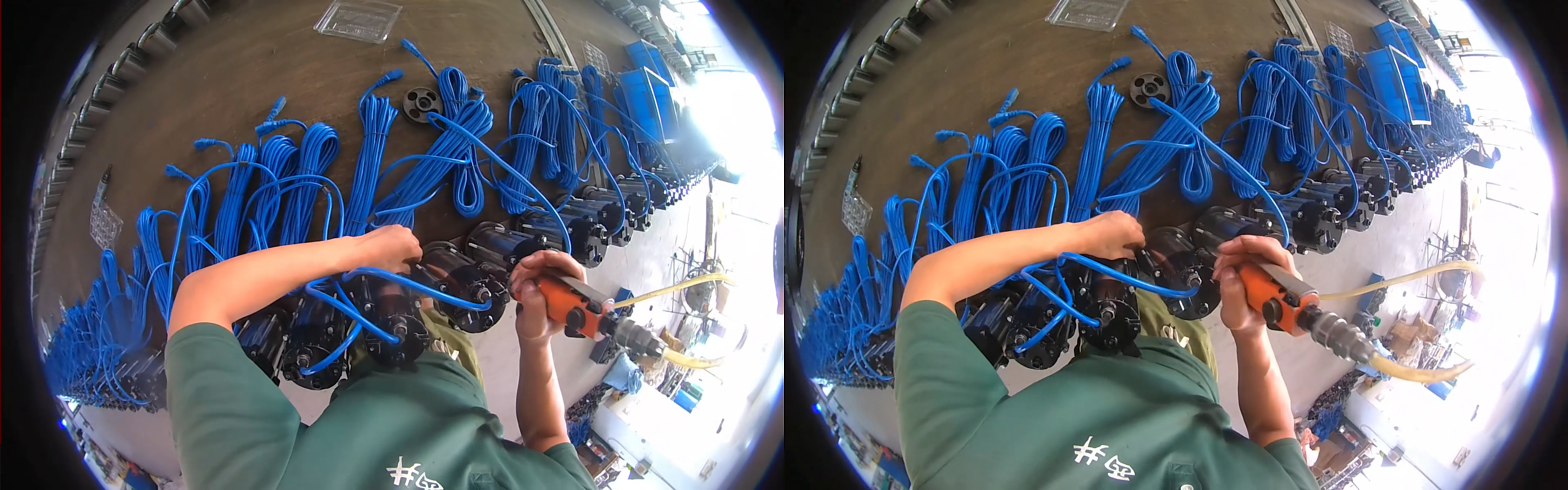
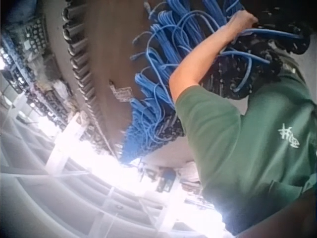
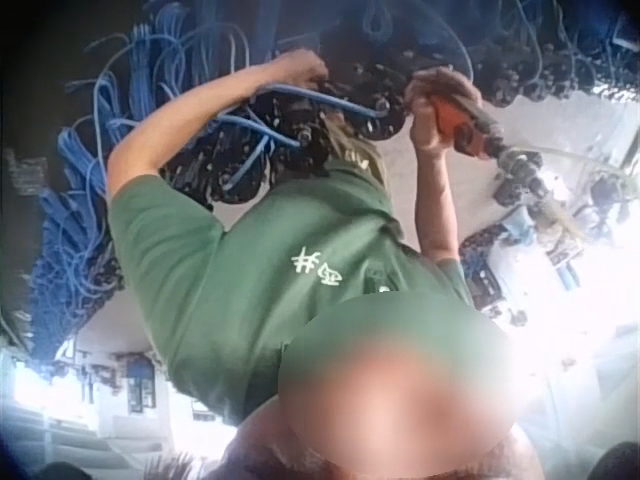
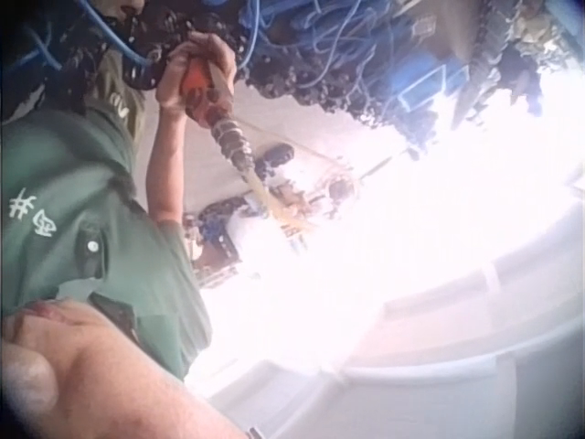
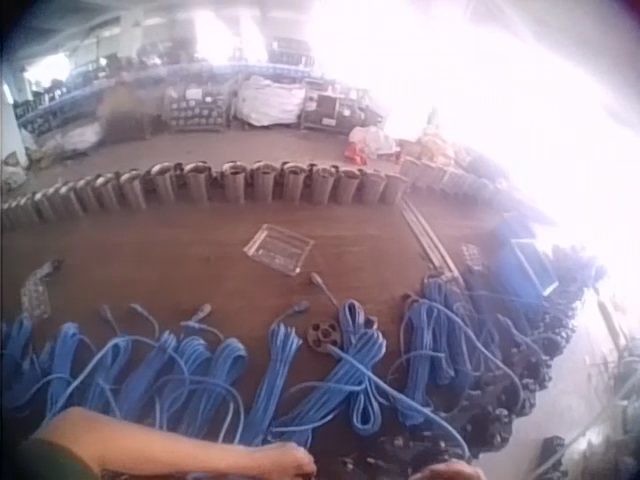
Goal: The person assembles water pumps by inserting blue cables into the pump housings and securing them with screws using a pneumatic screwdriver.
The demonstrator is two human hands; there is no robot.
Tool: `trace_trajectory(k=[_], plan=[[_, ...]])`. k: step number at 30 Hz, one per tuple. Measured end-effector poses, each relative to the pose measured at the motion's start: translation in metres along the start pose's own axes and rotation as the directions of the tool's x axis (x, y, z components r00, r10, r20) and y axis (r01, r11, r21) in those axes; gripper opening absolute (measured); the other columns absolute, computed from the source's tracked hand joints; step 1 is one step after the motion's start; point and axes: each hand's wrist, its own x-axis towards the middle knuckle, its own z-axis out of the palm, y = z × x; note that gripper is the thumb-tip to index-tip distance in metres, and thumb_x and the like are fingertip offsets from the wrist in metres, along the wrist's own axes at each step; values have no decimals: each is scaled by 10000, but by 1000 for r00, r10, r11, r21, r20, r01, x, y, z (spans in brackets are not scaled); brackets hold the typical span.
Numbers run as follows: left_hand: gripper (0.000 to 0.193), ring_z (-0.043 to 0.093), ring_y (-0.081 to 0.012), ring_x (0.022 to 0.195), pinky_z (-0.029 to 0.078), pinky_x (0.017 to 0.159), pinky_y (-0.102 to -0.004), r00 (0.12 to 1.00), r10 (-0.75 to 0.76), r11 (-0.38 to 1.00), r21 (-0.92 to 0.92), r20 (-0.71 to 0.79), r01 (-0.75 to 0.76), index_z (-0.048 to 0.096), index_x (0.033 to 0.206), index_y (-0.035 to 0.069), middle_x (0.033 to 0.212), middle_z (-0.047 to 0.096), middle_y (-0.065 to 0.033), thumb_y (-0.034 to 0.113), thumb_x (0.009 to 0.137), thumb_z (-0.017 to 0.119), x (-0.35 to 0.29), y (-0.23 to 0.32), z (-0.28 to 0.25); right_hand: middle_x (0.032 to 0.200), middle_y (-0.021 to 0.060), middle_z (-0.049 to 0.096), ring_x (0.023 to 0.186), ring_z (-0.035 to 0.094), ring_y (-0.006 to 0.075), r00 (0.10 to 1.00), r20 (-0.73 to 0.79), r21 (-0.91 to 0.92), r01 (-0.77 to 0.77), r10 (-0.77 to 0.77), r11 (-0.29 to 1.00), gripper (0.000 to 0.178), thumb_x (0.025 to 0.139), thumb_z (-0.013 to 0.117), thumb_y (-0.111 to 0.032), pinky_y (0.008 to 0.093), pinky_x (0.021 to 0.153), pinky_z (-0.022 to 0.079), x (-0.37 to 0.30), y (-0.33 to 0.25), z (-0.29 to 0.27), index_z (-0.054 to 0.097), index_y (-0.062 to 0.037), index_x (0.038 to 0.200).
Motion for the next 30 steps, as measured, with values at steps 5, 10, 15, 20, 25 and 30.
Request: trace_trajectory(k=[5, 10, 15, 20, 25, 30], plan=[[100, 678, -323, 827, 556, 743, -438, 985, 99, 994, 69, -138, -91, 733, 789, 36, 802, 696, -124, 131, 761, 725, 0, 3, 12, 736, 75, 603, 530, 594, 134, 991, 106, 37, 78, -82, 996, 339, 872, 765, -84, 298, 504, 535, -1, -77, -9, 564, -55, 1144], [106, 675, -332, 804, 559, 717, -430, 959, 93, 994, -27, -269, -104, 729, 768, 11, 798, 691, -147, 110, 730, 731, -3, 4, 13, 762, 108, 648, 479, 608, 188, 952, 238, 221, 137, -190, 965, 300, 799, 709, 61, 315, 492, 559, -13, -78, 18, 594, 7, 1071], [115, 682, -346, 767, 558, 679, -431, 949, 127, 991, -7, -288, -135, 722, 750, 3, 774, 684, -156, 116, 726, 720, -3, -2, 19, 759, 125, 670, 573, 680, 205, 864, 424, 71, 267, -271, 961, 285, 647, 651, 99, 300, 534, 556, -13, -25, 34, 636, 64, 930], [151, 684, -340, 703, 560, 641, -422, 946, 86, 996, 38, -312, -78, 682, 682, 10, 721, 677, -165, 145, 748, 702, -5, -5, 30, 751, 131, 628, 605, 664, 216, 810, 522, 119, 241, -267, 963, 149, 811, 647, 47, 339, 606, 592, -14, -6, 32, 587, 23, 945], [153, 695, -365, 747, 564, 656, -424, 954, 55, 998, 41, -295, -45, 710, 740, 14, 779, 702, -195, 163, 777, 710, -4, -4, 29, 797, 96, 702, 695, 691, 197, 825, 536, -70, 253, -177, 965, 214, 767, 683, -15, 307, 671, 580, -10, -16, 32, 624, -17, 972], [157, 684, -366, 772, 561, 688, -445, 949, 31, 960, 275, -313, 59, 714, 779, 37, 812, 696, -194, 185, 811, 673, -13, 4, -19, 823, 131, 703, 657, 683, 167, 783, 599, 49, 173, -168, 984, 149, 770, 669, 5, 278, 632, 575, -7, -8, 25, 645, 7, 917]])
